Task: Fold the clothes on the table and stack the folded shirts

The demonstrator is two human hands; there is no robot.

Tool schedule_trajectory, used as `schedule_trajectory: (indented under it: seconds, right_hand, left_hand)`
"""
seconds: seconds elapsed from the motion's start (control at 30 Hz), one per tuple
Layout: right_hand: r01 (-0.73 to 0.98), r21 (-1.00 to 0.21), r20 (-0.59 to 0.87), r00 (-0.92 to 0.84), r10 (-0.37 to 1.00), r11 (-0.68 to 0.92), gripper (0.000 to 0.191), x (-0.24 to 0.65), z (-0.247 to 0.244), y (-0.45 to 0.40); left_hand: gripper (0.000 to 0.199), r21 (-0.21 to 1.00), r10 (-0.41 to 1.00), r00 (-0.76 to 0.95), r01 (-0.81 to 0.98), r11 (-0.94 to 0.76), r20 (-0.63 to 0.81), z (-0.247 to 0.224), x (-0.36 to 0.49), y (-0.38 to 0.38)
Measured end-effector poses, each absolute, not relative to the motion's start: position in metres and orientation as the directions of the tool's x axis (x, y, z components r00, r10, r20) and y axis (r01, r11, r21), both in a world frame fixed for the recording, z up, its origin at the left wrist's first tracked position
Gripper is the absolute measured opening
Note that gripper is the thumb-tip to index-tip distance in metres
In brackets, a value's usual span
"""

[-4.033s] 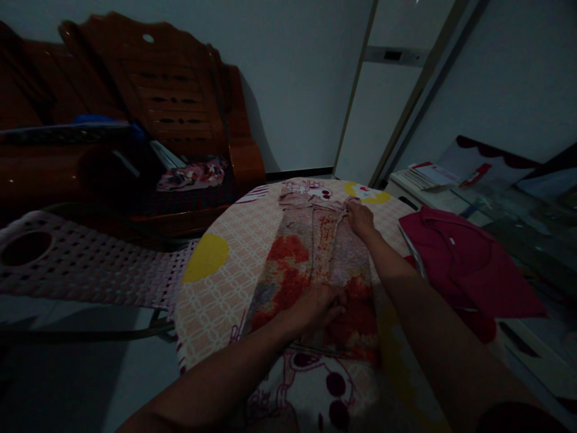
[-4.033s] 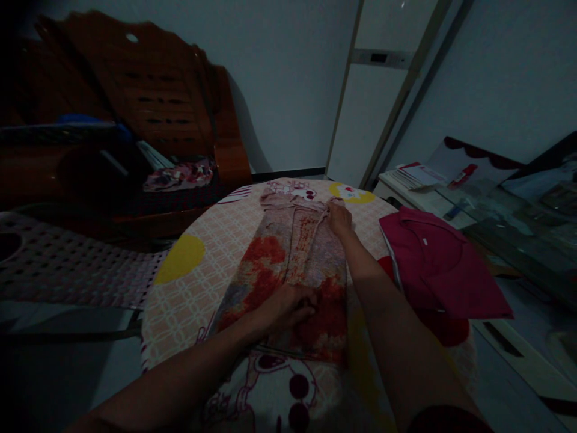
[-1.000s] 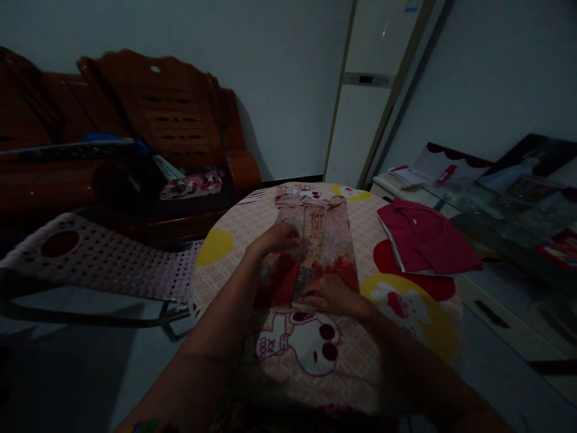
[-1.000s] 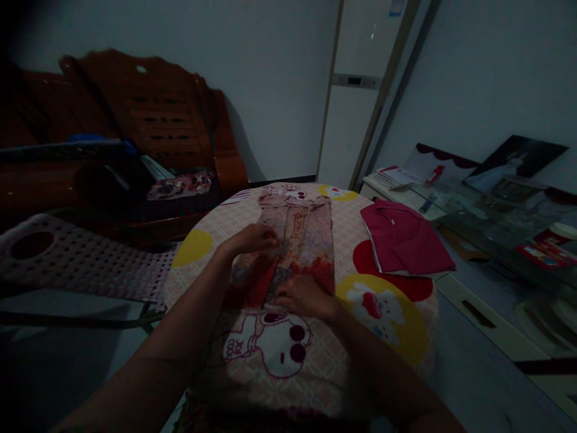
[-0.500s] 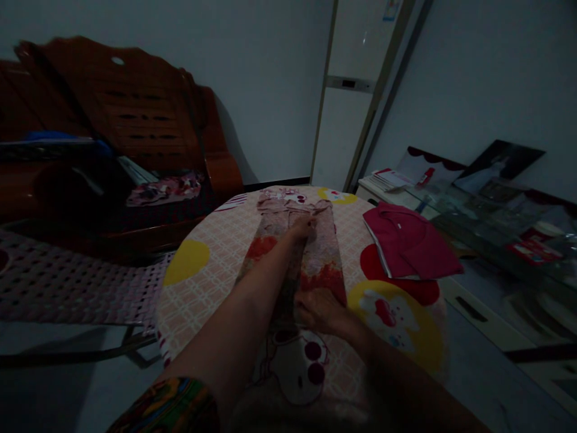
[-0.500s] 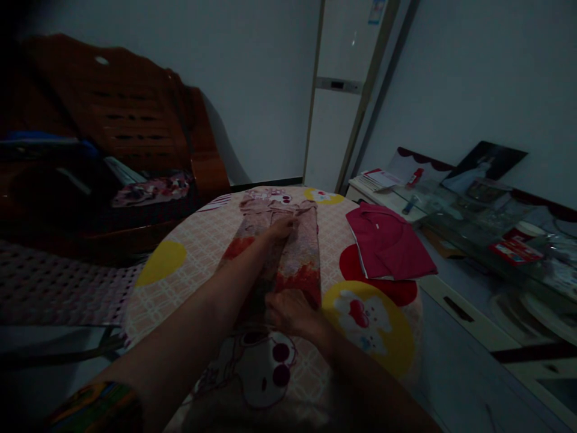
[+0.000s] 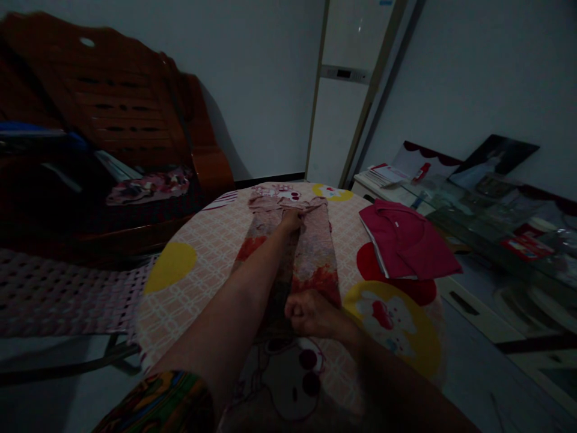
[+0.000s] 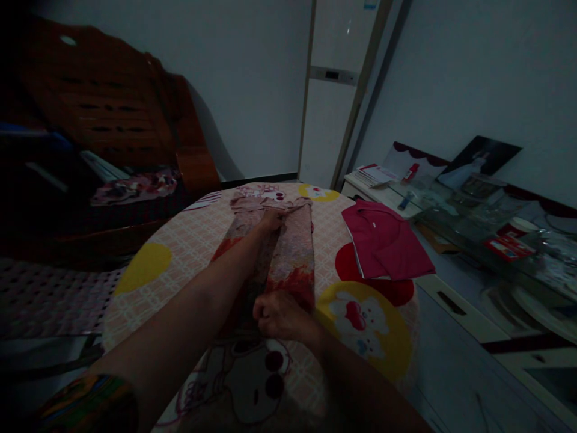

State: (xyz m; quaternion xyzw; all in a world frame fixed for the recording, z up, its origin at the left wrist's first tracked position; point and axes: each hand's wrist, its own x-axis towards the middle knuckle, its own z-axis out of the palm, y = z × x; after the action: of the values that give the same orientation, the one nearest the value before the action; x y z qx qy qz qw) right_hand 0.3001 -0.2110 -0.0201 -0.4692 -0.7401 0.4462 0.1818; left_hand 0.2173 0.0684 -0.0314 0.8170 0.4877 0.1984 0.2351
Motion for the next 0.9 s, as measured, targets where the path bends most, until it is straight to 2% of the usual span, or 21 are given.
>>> schedule_trajectory:
  seconds: [0.23,0.33,0.43,0.53,0.63,0.7,0.8,0.9]
  right_hand:
    - [0.598,-0.777,-0.159,-0.488,0.858,0.196,0.020,0.295,-0.024,-0.209]
    - [0.544,-0.824,-0.159,-0.492,0.856,0.159,0.015,0.298,-0.026,-0.208]
    - [0.568,-0.810,-0.186,-0.489,0.852,0.149,0.003,0.301,-0.027,-0.209]
    - [0.624,-0.745,-0.167,-0.518,0.839,0.237,0.007,0.303,-0.022,-0.209]
    - [0.576,-0.780,-0.126,-0.527,0.841,0.244,0.008,0.312,-0.014,-0.208]
    - [0.582,-0.770,-0.101,-0.516,0.850,0.262,0.010,0.323,-0.009,-0.206]
    - [0.641,-0.675,-0.067,-0.547,0.834,0.365,0.006,0.342,-0.004,-0.209]
    - [0.670,-0.539,-0.030,-0.620,0.784,0.510,0.015,0.350,-0.008,-0.223]
  left_hand:
    - [0.052,0.495,0.864,0.487,0.722,-0.483,0.132,-0.026,0.204,0.062]
    - [0.049,0.459,0.845,0.501,0.716,-0.526,0.188,-0.023,0.200,0.049]
    - [0.045,0.386,0.729,0.657,0.632,-0.672,0.194,-0.027,0.193,0.027]
    - [0.045,0.332,0.622,0.775,0.562,-0.758,0.108,-0.033,0.180,0.003]
    - [0.052,0.374,0.690,0.710,0.607,-0.701,0.141,-0.027,0.160,-0.015]
    - [0.048,0.405,0.739,0.654,0.639,-0.655,0.162,-0.014,0.146,-0.026]
    - [0.026,0.397,0.763,0.644,0.687,-0.609,0.058,0.010,0.125,-0.047]
    - [0.015,0.378,0.664,0.737,0.655,-0.655,-0.125,0.026,0.107,-0.078]
